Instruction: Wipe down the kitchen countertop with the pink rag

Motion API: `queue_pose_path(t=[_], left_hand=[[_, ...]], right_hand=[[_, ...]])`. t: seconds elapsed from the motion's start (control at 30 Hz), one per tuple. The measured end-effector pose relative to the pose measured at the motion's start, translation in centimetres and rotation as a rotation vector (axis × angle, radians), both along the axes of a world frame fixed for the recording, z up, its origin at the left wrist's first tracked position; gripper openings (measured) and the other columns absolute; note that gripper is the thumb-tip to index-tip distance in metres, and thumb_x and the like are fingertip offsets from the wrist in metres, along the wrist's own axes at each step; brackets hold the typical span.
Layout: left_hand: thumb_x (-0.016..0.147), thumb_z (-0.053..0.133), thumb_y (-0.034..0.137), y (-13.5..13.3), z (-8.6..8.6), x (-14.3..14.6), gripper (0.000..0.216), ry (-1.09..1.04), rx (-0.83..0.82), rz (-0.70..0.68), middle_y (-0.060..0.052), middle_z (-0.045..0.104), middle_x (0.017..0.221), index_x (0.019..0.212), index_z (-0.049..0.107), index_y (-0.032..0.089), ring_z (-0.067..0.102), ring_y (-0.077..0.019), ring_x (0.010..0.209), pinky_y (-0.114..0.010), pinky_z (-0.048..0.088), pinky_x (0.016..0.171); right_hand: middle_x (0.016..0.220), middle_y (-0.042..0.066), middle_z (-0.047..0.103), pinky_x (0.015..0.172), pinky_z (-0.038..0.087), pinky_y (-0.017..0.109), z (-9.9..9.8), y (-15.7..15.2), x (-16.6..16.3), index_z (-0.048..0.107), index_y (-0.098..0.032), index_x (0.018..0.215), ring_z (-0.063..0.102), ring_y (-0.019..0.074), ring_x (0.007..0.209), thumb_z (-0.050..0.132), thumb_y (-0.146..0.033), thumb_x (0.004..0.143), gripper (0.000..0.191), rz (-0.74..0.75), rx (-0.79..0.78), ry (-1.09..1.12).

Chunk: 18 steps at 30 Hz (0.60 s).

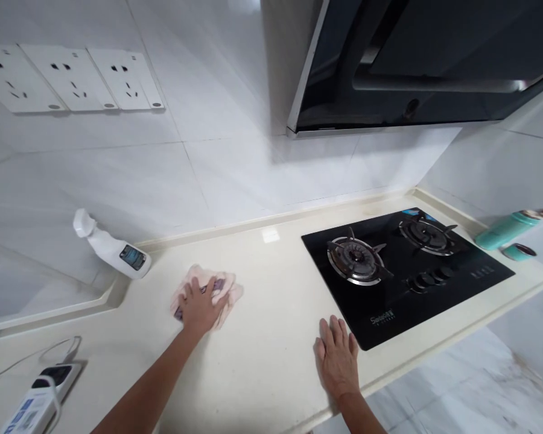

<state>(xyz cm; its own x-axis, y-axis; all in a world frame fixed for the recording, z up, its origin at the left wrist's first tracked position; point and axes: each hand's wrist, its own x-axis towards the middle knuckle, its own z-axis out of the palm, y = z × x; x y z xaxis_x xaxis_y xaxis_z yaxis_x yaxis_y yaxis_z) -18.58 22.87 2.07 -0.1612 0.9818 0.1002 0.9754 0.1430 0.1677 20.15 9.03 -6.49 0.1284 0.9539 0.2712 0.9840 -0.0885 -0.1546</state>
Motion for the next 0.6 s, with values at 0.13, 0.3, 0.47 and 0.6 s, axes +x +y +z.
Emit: queue_pose_path(t=[0.13,0.3,0.47,0.6], left_hand=[[0.098,0.059,0.063,2.8,-1.0,7.8,0.077,-0.087,-0.065,-0.201,-0.024,0.017,0.18,0.163,0.047,0.023,0.015,-0.058,0.162,-0.078,0.011,0.126],[0.088,0.067,0.076,-2.9,-2.5,16.5,0.089,-0.189,-0.153,-0.581,-0.016,0.008,0.183,0.165,0.042,0.037,0.006,-0.0517,0.166,-0.074,0.005,0.129],[0.088,0.067,0.076,-11.8,-3.6,17.0,0.094,-0.236,-0.208,-0.805,-0.011,-0.004,0.183,0.168,0.03,0.045,0.007,-0.0488,0.167,-0.074,0.01,0.13],[0.086,0.069,0.077,-16.9,-5.1,11.9,0.095,-0.181,-0.115,-0.875,-0.01,0.001,0.183,0.167,0.03,0.047,0.015,-0.0502,0.166,-0.073,0.016,0.13]], right_hand=[[0.163,0.015,0.055,0.124,0.031,0.059,0.1,0.2,0.0,0.065,-0.023,0.148,0.04,0.0338,0.157,0.025,-0.051,0.11,0.062,-0.002,0.02,0.013],[0.162,0.013,0.056,0.125,0.029,0.056,-0.1,0.2,0.5,0.065,-0.023,0.148,0.042,0.0322,0.156,0.02,-0.053,0.112,0.064,0.004,0.029,0.055],[0.162,0.013,0.056,0.126,0.028,0.052,-0.3,0.1,0.8,0.062,-0.022,0.149,0.043,0.0287,0.155,0.019,-0.048,0.113,0.062,0.039,0.049,0.1],[0.16,0.014,0.058,0.125,0.028,0.053,-0.4,0.1,0.8,0.064,-0.023,0.145,0.044,0.0299,0.154,0.021,-0.051,0.113,0.06,0.037,0.083,0.115]])
